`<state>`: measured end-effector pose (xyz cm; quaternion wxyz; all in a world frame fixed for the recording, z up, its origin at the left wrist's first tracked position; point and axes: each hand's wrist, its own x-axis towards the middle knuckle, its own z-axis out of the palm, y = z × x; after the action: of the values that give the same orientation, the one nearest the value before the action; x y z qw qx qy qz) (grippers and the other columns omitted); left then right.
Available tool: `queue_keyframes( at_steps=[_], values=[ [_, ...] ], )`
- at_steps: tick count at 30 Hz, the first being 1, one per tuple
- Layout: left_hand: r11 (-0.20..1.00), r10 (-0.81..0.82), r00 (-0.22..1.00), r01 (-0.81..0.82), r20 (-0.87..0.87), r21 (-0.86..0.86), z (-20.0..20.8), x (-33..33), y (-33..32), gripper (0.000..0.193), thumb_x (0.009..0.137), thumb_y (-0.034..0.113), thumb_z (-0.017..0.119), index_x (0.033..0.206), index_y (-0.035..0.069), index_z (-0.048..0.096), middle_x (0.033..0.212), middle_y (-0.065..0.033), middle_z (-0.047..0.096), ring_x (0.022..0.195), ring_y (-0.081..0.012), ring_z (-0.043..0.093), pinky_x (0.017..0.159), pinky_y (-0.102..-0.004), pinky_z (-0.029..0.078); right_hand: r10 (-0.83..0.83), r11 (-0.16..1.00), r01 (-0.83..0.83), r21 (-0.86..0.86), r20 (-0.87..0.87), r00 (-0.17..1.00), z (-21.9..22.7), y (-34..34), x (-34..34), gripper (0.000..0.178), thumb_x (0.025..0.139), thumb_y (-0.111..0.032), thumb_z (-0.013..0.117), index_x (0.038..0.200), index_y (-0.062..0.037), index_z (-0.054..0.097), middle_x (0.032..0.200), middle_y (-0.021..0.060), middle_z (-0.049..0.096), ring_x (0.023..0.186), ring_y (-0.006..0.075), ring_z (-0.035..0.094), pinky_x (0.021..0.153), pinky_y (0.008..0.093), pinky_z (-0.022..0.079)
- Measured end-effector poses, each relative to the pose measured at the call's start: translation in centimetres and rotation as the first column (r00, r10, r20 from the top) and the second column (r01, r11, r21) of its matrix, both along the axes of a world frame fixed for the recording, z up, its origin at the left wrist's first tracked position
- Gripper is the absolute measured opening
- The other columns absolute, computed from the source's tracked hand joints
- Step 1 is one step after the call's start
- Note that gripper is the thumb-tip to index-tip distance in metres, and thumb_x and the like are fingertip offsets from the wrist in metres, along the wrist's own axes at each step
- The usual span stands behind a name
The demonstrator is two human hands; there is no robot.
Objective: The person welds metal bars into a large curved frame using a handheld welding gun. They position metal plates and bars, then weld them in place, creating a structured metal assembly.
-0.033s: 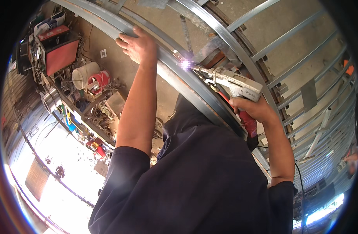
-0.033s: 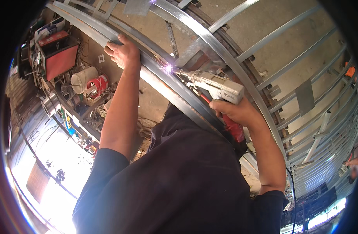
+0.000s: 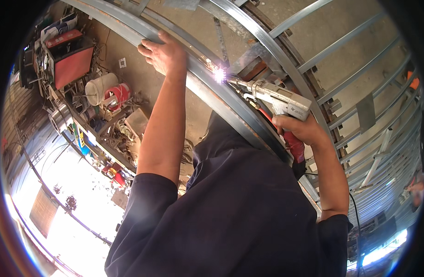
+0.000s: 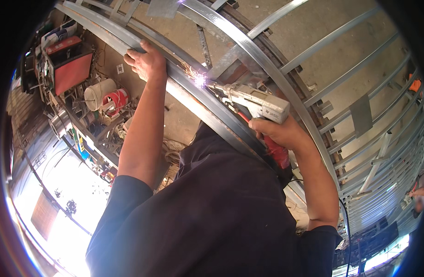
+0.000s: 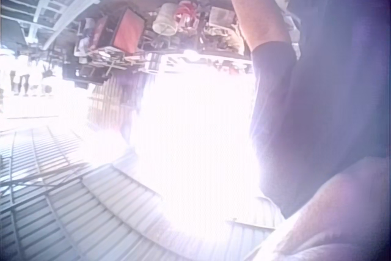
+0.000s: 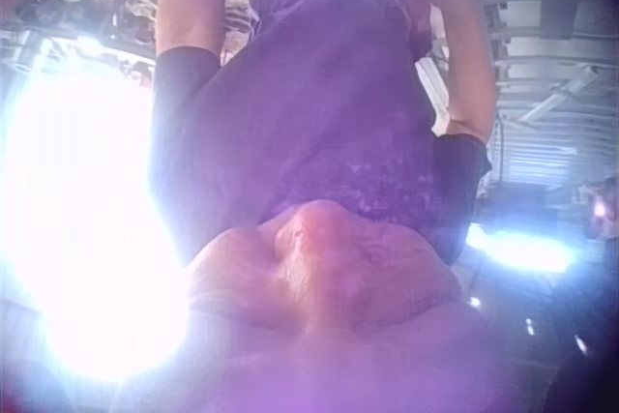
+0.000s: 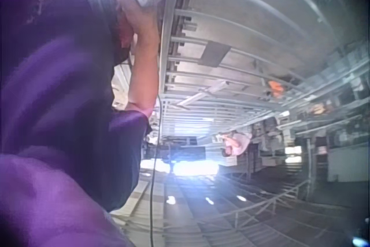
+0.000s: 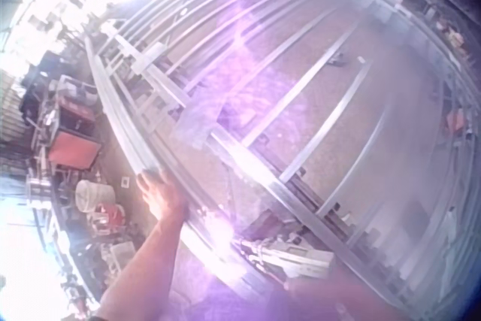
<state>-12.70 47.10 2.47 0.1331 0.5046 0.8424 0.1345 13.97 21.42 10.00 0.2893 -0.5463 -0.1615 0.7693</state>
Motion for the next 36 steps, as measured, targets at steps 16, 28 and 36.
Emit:
queue_keyframes(
  at_steps=[16, 28, 36],
  values=[
    [1.0, -0.015, 1.0, 0.015, -0.017, 0.003, -0.2, -0.2, 0.1, 0.081, 0.106, 0.049, 0.045, 0.16, -0.008, 0.025, 0.169, -0.0224, 0.019, 0.142, -0.0458, 0.041, 0.116, -0.0538, 0.042, -0.004, 1.0, 0.004, 0.021, 0.001, 1.0, 0.5, 0.2, 0.0, 0.022, 0.09, -0.011, 0.079, 0.107, -0.0047, 0.067, 0.083, 0.0024, 0.067, 0.071, 0.0119, 0.065, 0.065, 0.0306, 0.056],
    [1.0, -0.018, 1.0, 0.018, -0.004, -0.006, 0.0, 0.0, 0.1, 0.082, 0.106, 0.049, 0.045, 0.16, -0.009, 0.025, 0.169, -0.0241, 0.017, 0.144, -0.0459, 0.039, 0.117, -0.0535, 0.042, 0.015, 1.0, -0.015, 0.01, 0.011, 1.0, 0.3, -0.6, 0.4, 0.03, 0.091, -0.017, 0.08, 0.115, -0.0039, 0.067, 0.089, 0.0021, 0.067, 0.074, 0.0113, 0.065, 0.066, 0.0301, 0.056],
    [1.0, -0.021, 0.999, 0.022, -0.044, 0.001, -0.4, -0.3, 0.2, 0.081, 0.106, 0.05, 0.046, 0.16, -0.008, 0.025, 0.169, -0.0234, 0.02, 0.143, -0.0447, 0.041, 0.117, -0.0529, 0.043, 0.031, 0.999, -0.03, -0.026, 0.02, 0.999, 0.3, -1.1, 0.6, 0.028, 0.091, -0.019, 0.08, 0.111, -0.0049, 0.068, 0.088, 0.0011, 0.068, 0.074, 0.0107, 0.065, 0.067, 0.0296, 0.055]
  ],
)
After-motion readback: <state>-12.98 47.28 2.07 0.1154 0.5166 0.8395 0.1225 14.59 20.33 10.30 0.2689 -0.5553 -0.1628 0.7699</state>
